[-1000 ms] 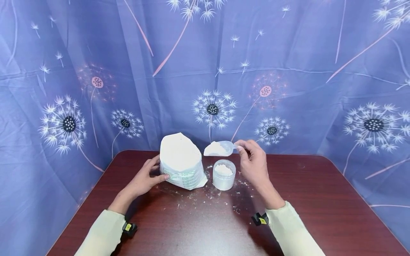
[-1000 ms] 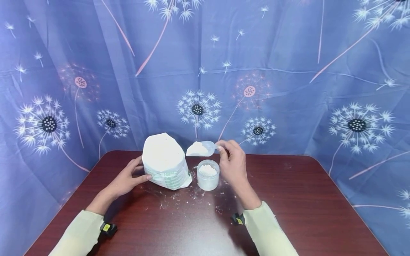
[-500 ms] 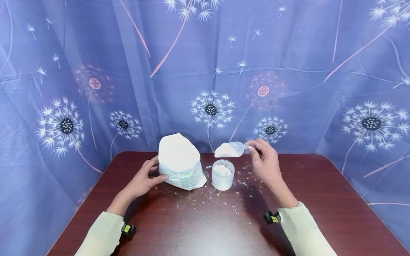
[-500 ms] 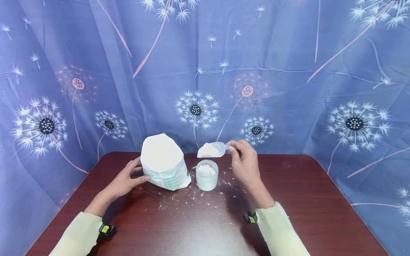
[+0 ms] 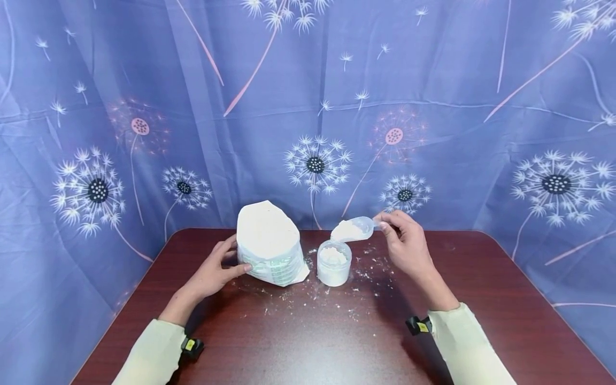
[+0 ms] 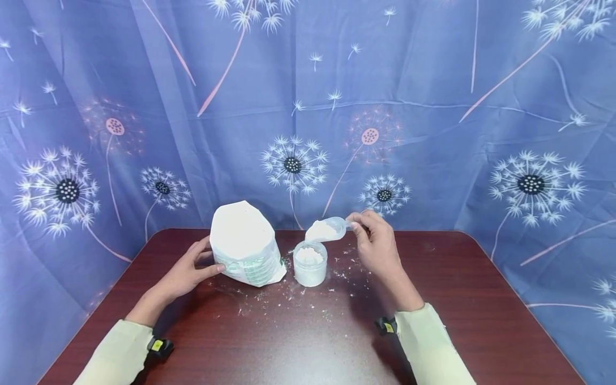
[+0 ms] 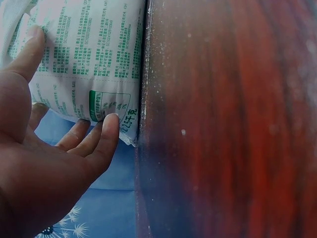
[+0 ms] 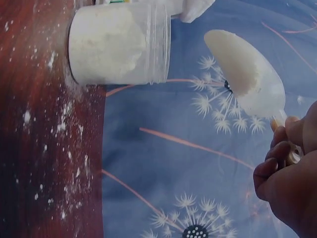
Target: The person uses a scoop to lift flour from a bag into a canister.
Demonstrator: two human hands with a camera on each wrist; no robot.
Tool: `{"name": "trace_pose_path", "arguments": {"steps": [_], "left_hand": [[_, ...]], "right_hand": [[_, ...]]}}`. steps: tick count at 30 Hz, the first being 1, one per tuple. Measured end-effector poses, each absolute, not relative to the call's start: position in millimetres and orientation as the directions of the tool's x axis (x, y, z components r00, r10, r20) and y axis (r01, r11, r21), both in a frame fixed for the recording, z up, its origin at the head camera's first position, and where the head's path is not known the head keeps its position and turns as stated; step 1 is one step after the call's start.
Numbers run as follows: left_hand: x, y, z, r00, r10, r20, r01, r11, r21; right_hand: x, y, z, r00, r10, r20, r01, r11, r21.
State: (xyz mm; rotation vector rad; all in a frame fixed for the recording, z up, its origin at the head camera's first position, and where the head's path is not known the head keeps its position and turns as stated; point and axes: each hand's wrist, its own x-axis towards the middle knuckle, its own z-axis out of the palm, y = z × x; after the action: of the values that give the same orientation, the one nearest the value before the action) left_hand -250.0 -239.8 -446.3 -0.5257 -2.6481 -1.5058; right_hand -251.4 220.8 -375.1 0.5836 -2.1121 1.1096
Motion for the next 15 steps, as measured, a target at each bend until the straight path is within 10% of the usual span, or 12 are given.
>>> {"name": "trace_pose_path", "arguments": {"steps": [15], "left_hand": [[-251, -240, -447, -0.940, 0.271, 0.207, 0.318, 0.477, 0.819]], "right_hand": [[-260, 234, -383, -0.666, -0.185, 0.722, -0.677, 0.555, -0.483]]}}
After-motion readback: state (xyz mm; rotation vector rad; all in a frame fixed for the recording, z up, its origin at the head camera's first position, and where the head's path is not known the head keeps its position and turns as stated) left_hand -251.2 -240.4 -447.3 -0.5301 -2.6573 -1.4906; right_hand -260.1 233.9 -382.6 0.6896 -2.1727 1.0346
